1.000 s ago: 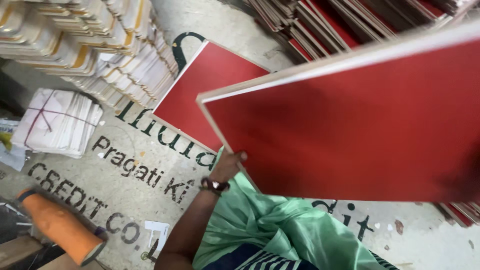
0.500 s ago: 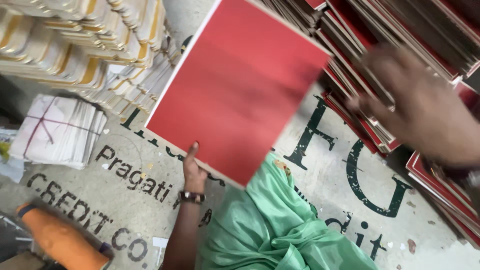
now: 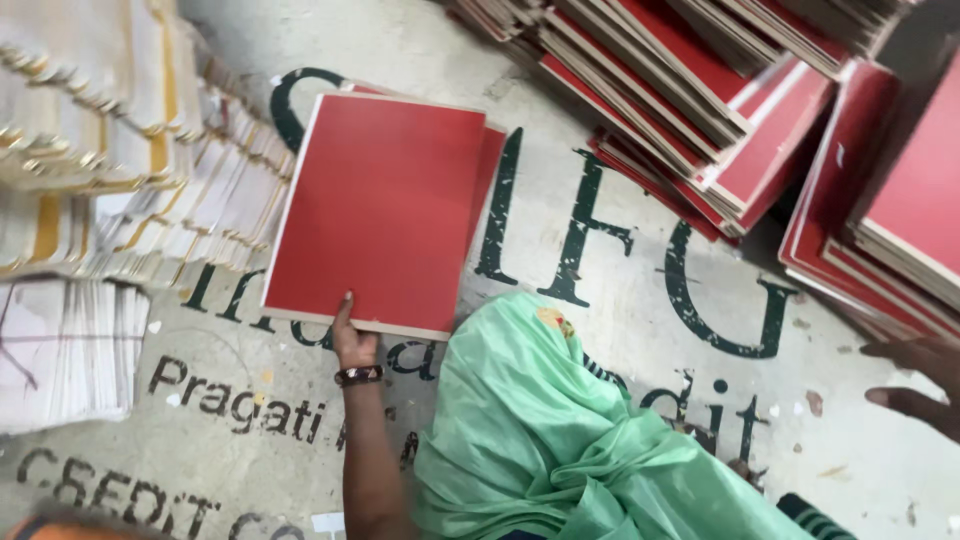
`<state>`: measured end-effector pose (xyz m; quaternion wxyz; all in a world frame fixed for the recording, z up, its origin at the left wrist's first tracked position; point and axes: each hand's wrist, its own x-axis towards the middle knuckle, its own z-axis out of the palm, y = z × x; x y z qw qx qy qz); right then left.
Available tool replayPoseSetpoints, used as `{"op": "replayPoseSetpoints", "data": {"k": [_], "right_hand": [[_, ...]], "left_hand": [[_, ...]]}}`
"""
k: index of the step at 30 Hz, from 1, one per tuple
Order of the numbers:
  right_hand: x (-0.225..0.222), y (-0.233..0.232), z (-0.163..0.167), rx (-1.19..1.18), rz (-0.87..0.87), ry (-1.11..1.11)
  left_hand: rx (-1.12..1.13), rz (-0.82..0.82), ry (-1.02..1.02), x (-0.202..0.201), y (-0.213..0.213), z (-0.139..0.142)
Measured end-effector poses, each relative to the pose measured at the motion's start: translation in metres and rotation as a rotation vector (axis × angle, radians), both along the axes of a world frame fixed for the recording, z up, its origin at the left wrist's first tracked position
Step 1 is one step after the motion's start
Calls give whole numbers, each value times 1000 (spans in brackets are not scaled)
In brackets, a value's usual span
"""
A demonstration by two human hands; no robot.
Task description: The person sits on the floor and repeatedly picks up red-covered books from a stack. They open each book, flip through the pages, and place it back down, continuing this process for multiple books.
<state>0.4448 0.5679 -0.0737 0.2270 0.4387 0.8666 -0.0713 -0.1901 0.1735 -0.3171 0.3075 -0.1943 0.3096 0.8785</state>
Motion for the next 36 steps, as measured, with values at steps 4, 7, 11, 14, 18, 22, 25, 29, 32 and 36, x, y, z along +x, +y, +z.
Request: {"op": "replayPoseSetpoints", "data": {"k": [4,7,11,14,18,22,25,29,32,36], "right_hand": [[48,7,-31,6,-81,-17],[59,15,-38,16,-116,-30],[68,18,-24,45,-144,-64],[80,17,10,52,-166,-125],[104,15,61,27,-218,-259],[125,43,72,16,-488,-372],[138,83,48,22,-637,-139],[144,129,-19,381,-654,456],[151,147,-44,381,-730,608],[159,152,-64,407,-777,656]], "left_hand": [[-90,-12,72,-4,2,19],[-43,-49,111,-10,3,27],[-48,-108,39,-17,6,22],[-69,-119,-2,-18,6,24],[-505,201,200,-18,12,37],[-715,451,624,12,85,68],[-563,327,878,51,132,112],[-135,-403,888,168,234,135],[-160,-945,1028,283,338,132],[-95,-990,1347,388,480,145]]}}
